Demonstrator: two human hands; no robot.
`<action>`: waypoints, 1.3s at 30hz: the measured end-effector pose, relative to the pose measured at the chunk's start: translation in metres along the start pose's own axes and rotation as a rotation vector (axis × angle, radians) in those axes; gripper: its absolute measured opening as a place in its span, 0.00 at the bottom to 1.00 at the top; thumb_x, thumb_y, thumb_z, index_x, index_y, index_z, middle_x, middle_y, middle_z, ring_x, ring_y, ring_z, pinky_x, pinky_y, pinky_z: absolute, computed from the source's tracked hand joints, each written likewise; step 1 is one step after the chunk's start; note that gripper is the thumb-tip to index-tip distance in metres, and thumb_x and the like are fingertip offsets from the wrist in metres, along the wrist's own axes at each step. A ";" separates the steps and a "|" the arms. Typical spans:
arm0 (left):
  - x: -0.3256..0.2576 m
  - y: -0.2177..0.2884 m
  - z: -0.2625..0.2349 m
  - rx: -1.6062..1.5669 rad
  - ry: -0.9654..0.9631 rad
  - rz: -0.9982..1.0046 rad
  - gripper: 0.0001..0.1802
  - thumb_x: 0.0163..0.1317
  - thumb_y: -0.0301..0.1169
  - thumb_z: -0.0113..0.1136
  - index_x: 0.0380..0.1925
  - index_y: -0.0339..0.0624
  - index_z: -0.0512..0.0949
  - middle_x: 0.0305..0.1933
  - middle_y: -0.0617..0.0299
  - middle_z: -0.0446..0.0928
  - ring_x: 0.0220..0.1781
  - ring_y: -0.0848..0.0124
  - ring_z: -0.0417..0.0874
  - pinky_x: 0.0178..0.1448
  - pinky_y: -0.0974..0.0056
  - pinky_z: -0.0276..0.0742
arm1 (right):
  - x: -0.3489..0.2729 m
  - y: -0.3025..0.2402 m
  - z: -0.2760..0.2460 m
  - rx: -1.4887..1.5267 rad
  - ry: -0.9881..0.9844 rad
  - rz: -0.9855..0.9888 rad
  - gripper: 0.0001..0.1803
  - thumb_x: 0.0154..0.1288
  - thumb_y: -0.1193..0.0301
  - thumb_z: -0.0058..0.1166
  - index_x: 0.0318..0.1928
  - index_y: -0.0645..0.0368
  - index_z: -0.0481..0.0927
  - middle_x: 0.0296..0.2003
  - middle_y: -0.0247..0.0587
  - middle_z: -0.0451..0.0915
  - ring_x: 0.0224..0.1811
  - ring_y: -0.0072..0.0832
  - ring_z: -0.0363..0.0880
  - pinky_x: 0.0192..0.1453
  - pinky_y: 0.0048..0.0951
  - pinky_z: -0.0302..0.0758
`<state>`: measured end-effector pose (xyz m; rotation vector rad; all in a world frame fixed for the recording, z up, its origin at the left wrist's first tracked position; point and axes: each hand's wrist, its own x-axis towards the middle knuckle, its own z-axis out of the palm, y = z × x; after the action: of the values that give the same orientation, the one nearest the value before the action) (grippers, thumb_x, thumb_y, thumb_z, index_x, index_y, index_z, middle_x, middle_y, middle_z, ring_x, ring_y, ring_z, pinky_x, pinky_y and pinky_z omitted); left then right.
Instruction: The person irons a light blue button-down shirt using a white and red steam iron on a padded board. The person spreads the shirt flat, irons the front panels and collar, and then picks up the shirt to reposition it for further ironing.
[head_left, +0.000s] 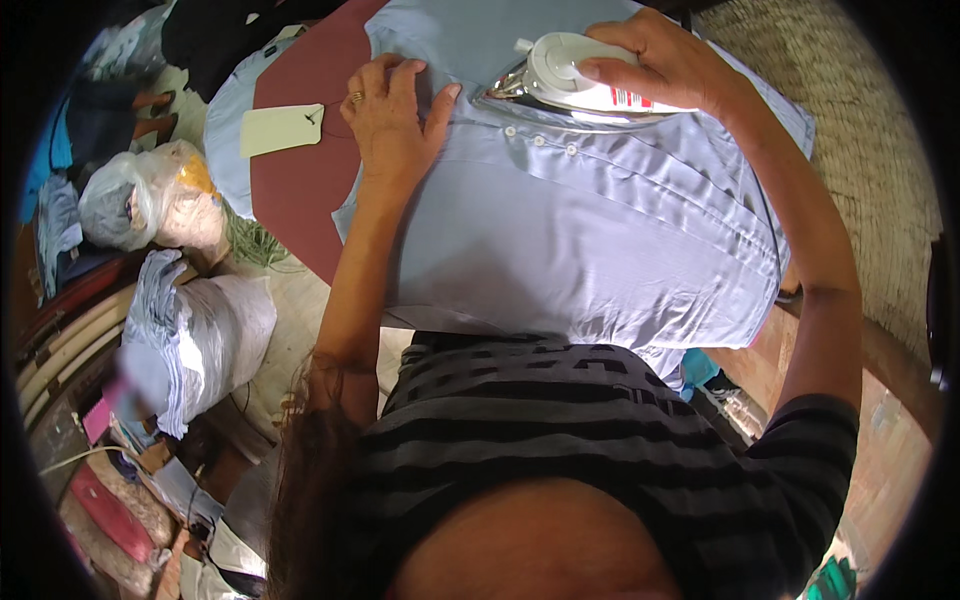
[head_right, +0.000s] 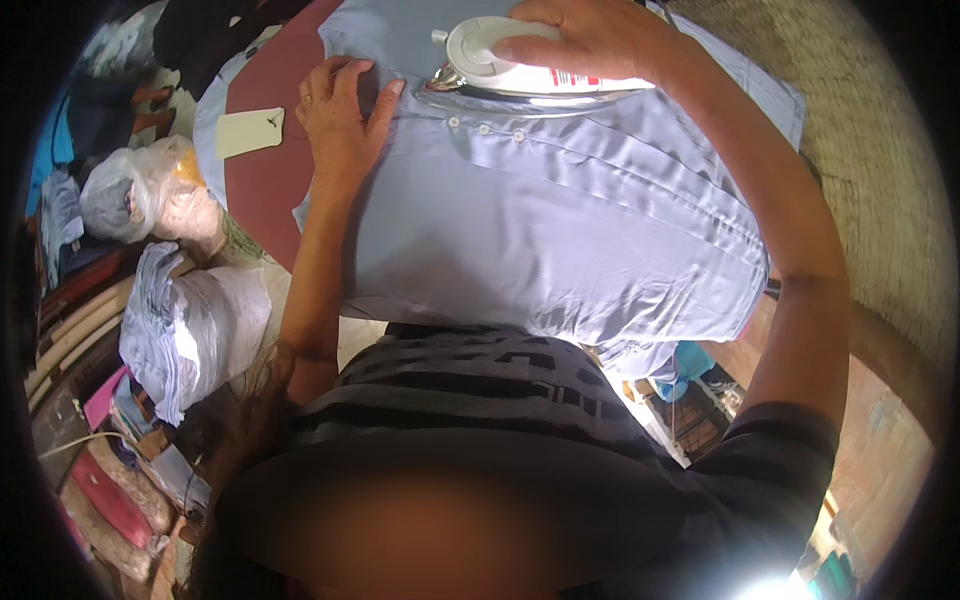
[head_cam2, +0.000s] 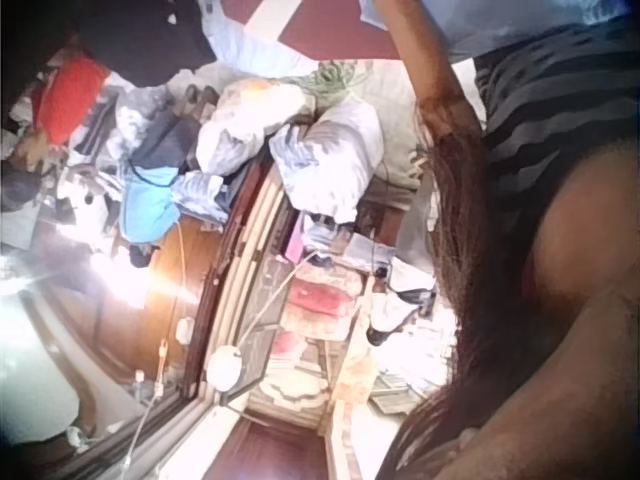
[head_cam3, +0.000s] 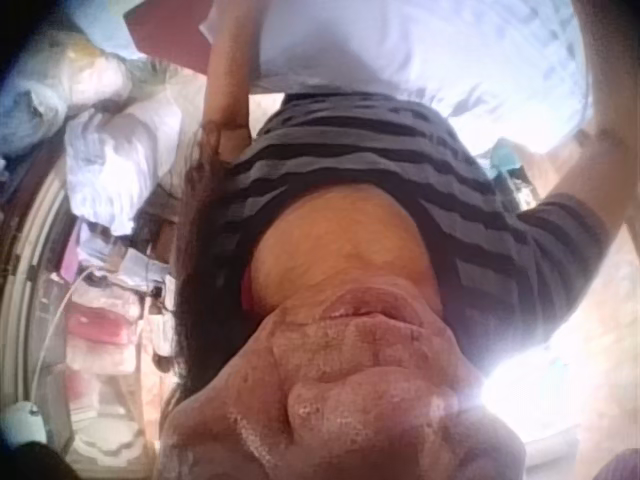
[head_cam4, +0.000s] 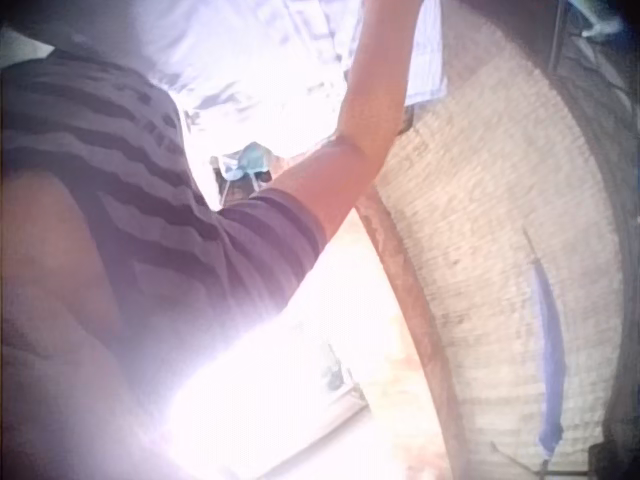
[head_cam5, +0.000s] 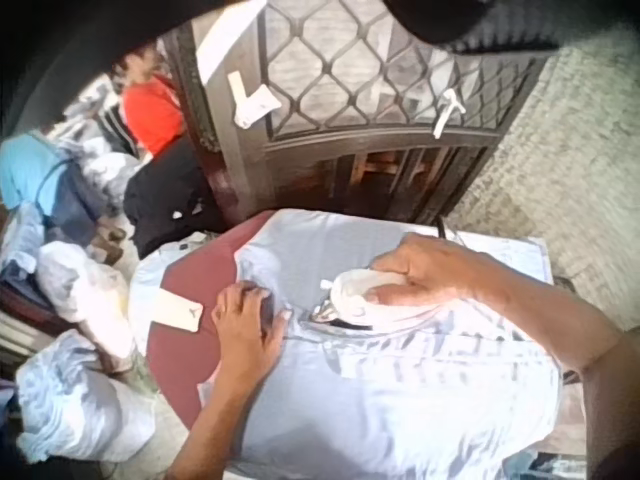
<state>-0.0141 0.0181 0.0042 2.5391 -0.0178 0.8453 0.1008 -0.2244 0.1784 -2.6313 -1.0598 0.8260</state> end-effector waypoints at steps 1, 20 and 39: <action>0.003 0.002 0.000 0.009 -0.034 -0.021 0.20 0.57 0.47 0.68 0.43 0.47 0.79 0.50 0.60 0.74 0.52 0.56 0.73 0.54 0.47 0.63 | -0.003 0.008 0.001 0.034 0.039 -0.042 0.23 0.64 0.55 0.56 0.43 0.66 0.82 0.30 0.51 0.84 0.31 0.36 0.84 0.36 0.37 0.77; 0.007 0.009 0.012 -0.510 0.045 -0.059 0.11 0.62 0.30 0.65 0.40 0.43 0.74 0.27 0.64 0.78 0.27 0.70 0.78 0.41 0.62 0.69 | -0.167 0.099 0.069 0.155 0.342 0.083 0.21 0.66 0.55 0.53 0.40 0.64 0.81 0.21 0.48 0.75 0.22 0.35 0.72 0.31 0.34 0.69; -0.045 0.039 -0.017 0.255 0.117 -0.098 0.23 0.54 0.49 0.70 0.35 0.40 0.78 0.34 0.56 0.76 0.38 0.56 0.76 0.41 0.53 0.70 | -0.107 0.076 0.064 0.170 0.366 0.026 0.29 0.71 0.48 0.46 0.46 0.64 0.82 0.25 0.50 0.80 0.27 0.37 0.77 0.37 0.38 0.73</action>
<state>-0.0659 -0.0152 0.0068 2.6925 0.2657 1.0112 0.0464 -0.3552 0.1430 -2.5233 -0.8211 0.3934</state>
